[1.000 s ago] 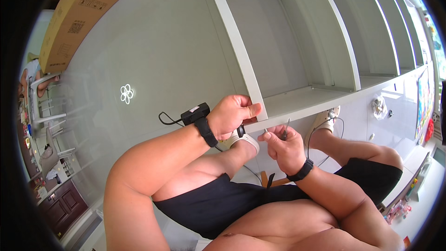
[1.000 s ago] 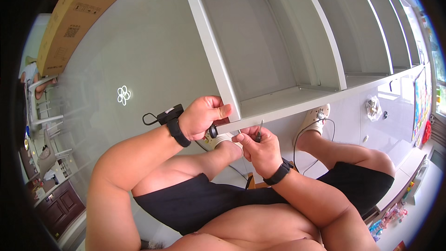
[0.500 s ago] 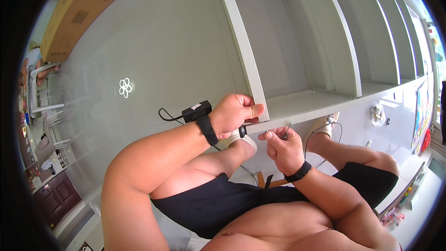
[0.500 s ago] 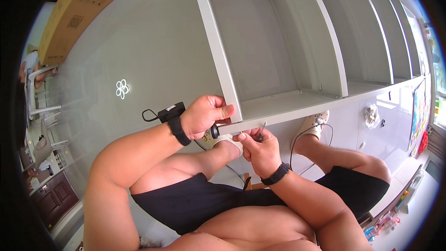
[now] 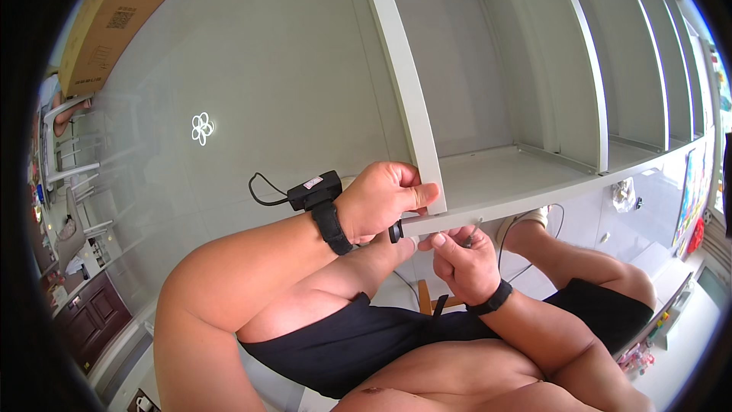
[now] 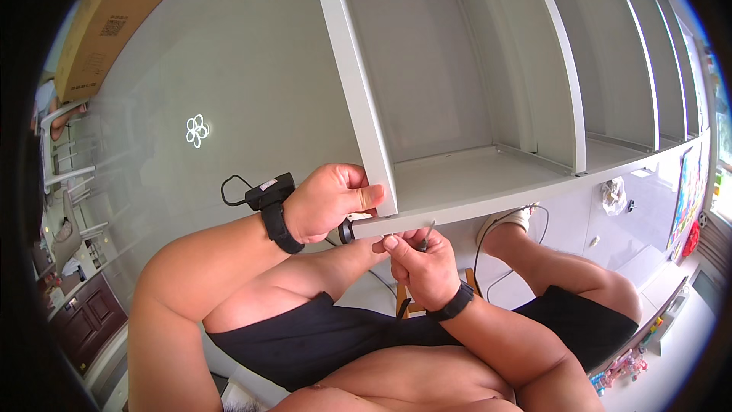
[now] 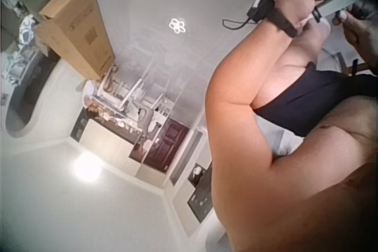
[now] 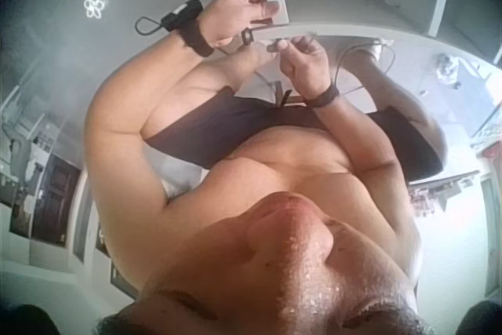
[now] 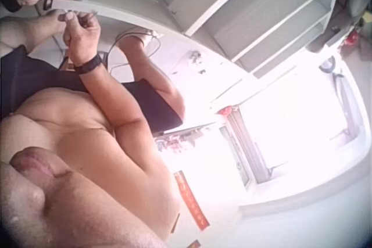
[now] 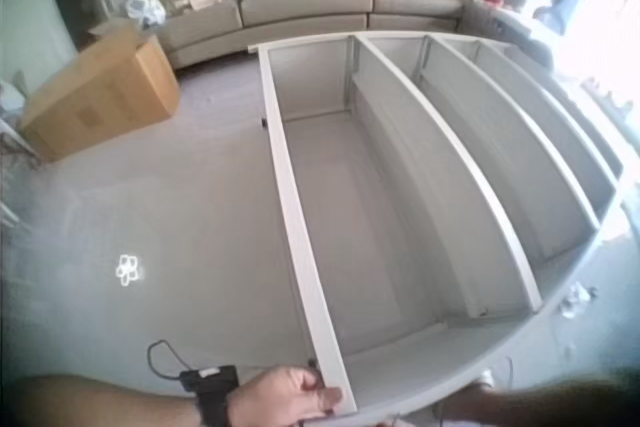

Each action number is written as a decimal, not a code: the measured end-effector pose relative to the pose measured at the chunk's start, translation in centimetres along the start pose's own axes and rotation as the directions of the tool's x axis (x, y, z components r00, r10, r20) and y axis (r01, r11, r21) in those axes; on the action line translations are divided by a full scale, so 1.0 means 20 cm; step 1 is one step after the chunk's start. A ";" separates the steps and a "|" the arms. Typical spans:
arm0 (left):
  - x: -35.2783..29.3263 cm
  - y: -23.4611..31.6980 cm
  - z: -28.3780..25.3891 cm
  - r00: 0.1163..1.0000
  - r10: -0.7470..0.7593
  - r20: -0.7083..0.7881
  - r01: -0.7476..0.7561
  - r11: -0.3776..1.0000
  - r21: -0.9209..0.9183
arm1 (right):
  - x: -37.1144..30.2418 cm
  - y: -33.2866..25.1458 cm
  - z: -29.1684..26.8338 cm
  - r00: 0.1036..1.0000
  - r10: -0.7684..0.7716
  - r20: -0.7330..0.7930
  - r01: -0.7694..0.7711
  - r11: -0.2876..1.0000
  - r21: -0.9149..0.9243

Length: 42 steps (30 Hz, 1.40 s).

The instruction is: Assembling a white bookshelf by attaching side panels and screwing in fasteners.

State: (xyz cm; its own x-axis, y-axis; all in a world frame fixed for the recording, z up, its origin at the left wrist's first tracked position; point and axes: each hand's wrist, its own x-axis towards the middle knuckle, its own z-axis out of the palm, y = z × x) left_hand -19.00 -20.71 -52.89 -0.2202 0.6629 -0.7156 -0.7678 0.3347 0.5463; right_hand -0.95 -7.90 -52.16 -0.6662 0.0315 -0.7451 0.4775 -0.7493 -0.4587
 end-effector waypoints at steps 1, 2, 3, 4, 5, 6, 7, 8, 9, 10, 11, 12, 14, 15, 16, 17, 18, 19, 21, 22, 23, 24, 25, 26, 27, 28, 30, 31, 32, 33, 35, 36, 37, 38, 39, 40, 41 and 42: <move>0.00 0.00 0.00 1.000 -0.006 0.001 0.006 1.000 -0.003 | 0.00 -0.01 0.02 1.000 0.003 0.001 -0.003 1.000 0.001; 0.00 0.00 0.00 1.000 -0.012 0.001 0.012 1.000 -0.006 | -0.01 -0.01 0.04 0.999 -0.004 -0.040 0.003 1.000 -0.017; 0.00 0.00 -0.01 1.000 -0.013 -0.001 0.013 1.000 -0.007 | -0.01 -0.02 0.06 0.997 -0.012 -0.079 0.010 0.999 -0.034; 0.00 -0.01 -0.01 1.000 0.004 0.007 -0.004 1.000 0.006 | -0.01 -0.02 0.06 0.997 -0.011 -0.079 0.008 0.999 -0.035; 0.01 -0.01 -0.01 1.000 0.020 0.016 -0.021 1.000 0.020 | -0.01 -0.01 0.05 0.997 -0.018 -0.081 0.014 0.999 -0.046; 0.01 -0.02 -0.01 1.000 0.021 0.014 -0.021 1.000 0.020 | 0.00 -0.01 0.04 0.996 -0.025 -0.083 0.020 0.998 -0.058; 0.01 -0.02 -0.01 0.999 0.031 0.012 -0.032 0.999 0.019 | 0.00 0.00 0.03 0.996 -0.026 -0.084 0.021 0.998 -0.058; 0.01 -0.02 0.00 0.999 0.042 0.010 -0.042 0.999 0.019 | 0.00 0.00 0.02 0.998 -0.025 -0.065 0.022 0.999 -0.034; 0.00 -0.02 0.00 0.999 0.043 0.010 -0.043 0.999 0.020 | 0.00 0.00 0.01 0.999 -0.024 -0.045 0.024 1.000 -0.009; 0.00 -0.02 0.00 0.999 0.039 -0.003 -0.039 0.999 0.027 | 0.00 0.01 0.01 0.999 -0.026 -0.046 0.026 1.000 -0.009; 0.00 -0.02 0.00 0.999 0.035 -0.016 -0.034 0.999 0.034 | 0.01 0.01 0.01 0.999 -0.014 -0.044 0.014 1.000 -0.001; 0.01 -0.01 0.01 0.999 0.036 -0.013 -0.035 0.999 0.036 | 0.01 0.00 0.01 0.999 -0.003 -0.042 0.003 1.000 0.007; 0.00 0.00 0.01 1.000 0.024 -0.013 -0.023 0.999 0.032 | 0.01 0.00 0.00 0.999 -0.001 -0.048 0.001 1.000 0.009; 0.01 0.00 0.01 1.000 0.025 -0.013 -0.025 0.999 0.035 | 0.01 0.00 0.00 0.999 0.004 -0.054 -0.003 1.000 0.011; 0.01 0.00 0.01 0.999 0.032 0.002 -0.032 0.999 0.028 | 0.01 0.00 0.00 0.999 0.003 -0.053 -0.002 1.000 0.011; 0.01 0.00 0.01 0.999 0.040 0.016 -0.040 0.999 0.021 | 0.01 0.00 0.00 0.999 0.002 -0.049 -0.001 1.000 0.006; 0.01 -0.01 0.00 0.999 0.041 0.016 -0.042 0.999 0.022 | 0.02 0.00 0.00 0.999 0.000 -0.044 0.000 1.000 0.000; 0.02 -0.01 -0.01 0.999 0.033 0.031 -0.034 0.999 0.032 | 0.02 0.00 0.00 0.999 -0.001 -0.042 0.001 1.000 -0.002; 0.03 -0.02 -0.02 0.999 0.029 0.044 -0.030 0.999 0.041 | 0.02 0.00 0.01 0.998 -0.034 -0.052 0.035 0.999 0.009; 0.03 -0.02 -0.03 0.998 0.025 0.058 -0.028 0.999 0.045 | 0.01 0.01 0.01 0.998 -0.035 -0.051 0.036 0.999 0.006; 0.03 -0.02 -0.04 0.997 0.022 0.071 -0.025 0.999 0.048 | 0.01 0.01 0.01 0.998 -0.044 -0.052 0.044 0.999 0.004; 0.03 -0.03 -0.04 0.997 0.026 0.070 -0.029 0.999 0.045 | 0.01 0.01 0.01 0.997 -0.052 -0.053 0.052 0.999 0.001; 0.03 -0.02 -0.03 0.997 0.035 0.066 -0.037 0.999 0.031 | 0.01 0.01 0.01 0.997 -0.052 -0.050 0.052 0.999 -0.002; 0.02 -0.02 -0.03 0.997 0.045 0.061 -0.046 0.999 0.016 | 0.00 0.01 0.02 0.997 -0.049 -0.067 0.048 0.999 -0.009; 0.02 -0.02 -0.02 0.997 0.049 0.059 -0.050 0.999 0.014 | 0.00 0.01 0.02 0.995 -0.046 -0.084 0.045 0.999 -0.016; 0.02 -0.02 -0.02 0.997 0.047 0.066 -0.048 0.999 0.014 | 0.00 0.00 0.03 0.995 -0.046 -0.083 0.045 0.999 -0.019; 0.01 -0.01 -0.02 0.996 0.045 0.074 -0.046 0.999 0.014 | -0.01 0.01 0.05 0.992 -0.059 -0.113 0.059 0.998 -0.007; 0.01 -0.02 -0.02 0.996 0.051 0.075 -0.051 0.999 0.006 | -0.02 0.01 0.04 0.991 -0.057 -0.119 0.057 0.998 -0.005; 0.01 -0.02 -0.01 0.996 0.054 0.077 -0.054 0.999 0.000 | -0.01 0.02 0.03 0.993 -0.057 -0.099 0.052 0.998 -0.047; 0.01 -0.03 -0.02 0.996 0.045 0.083 -0.046 0.999 0.002 | 0.00 0.01 0.02 0.995 -0.055 -0.080 0.048 0.995 -0.087; 0.03 -0.03 -0.03 0.994 0.047 0.096 -0.046 0.999 -0.009 | -0.02 -0.01 0.06 0.991 -0.065 -0.119 0.054 0.994 -0.093; 0.03 -0.04 -0.04 0.997 0.025 0.072 -0.022 0.999 -0.040 | -0.01 -0.03 0.07 0.988 -0.075 -0.135 0.061 0.992 -0.106; 0.02 -0.02 -0.03 0.995 0.014 0.101 -0.009 0.998 -0.054 | -0.01 -0.02 0.04 0.992 -0.060 -0.109 0.043 0.989 -0.144; 0.02 0.01 -0.03 0.992 0.007 0.129 0.002 0.998 -0.066 | 0.00 -0.02 0.03 0.992 -0.077 -0.100 0.065 0.991 -0.118; 0.01 0.02 -0.01 0.990 0.035 0.136 -0.027 0.998 -0.063 | 0.01 -0.02 0.02 0.992 -0.081 -0.093 0.071 0.992 -0.103; 0.00 0.03 0.00 0.994 0.031 0.100 -0.025 0.998 -0.060 | 0.01 -0.02 0.02 0.993 -0.089 -0.076 0.082 0.993 -0.089; 0.00 0.03 0.00 0.996 0.019 0.086 -0.014 0.998 -0.053 | 0.01 -0.01 0.01 0.993 -0.087 -0.074 0.083 0.995 -0.058; 0.00 0.03 0.01 0.997 0.007 0.071 -0.004 0.999 -0.046 | 0.00 -0.01 0.01 0.992 -0.091 -0.090 0.088 0.995 -0.036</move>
State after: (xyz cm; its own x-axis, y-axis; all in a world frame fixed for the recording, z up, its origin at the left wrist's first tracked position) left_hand -19.43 -20.42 -52.48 -0.1822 0.7110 -0.6791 -0.7940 0.3010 0.5281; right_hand -1.21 -7.90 -51.97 -0.6528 0.1593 -0.7406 0.4371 -0.7193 -0.5400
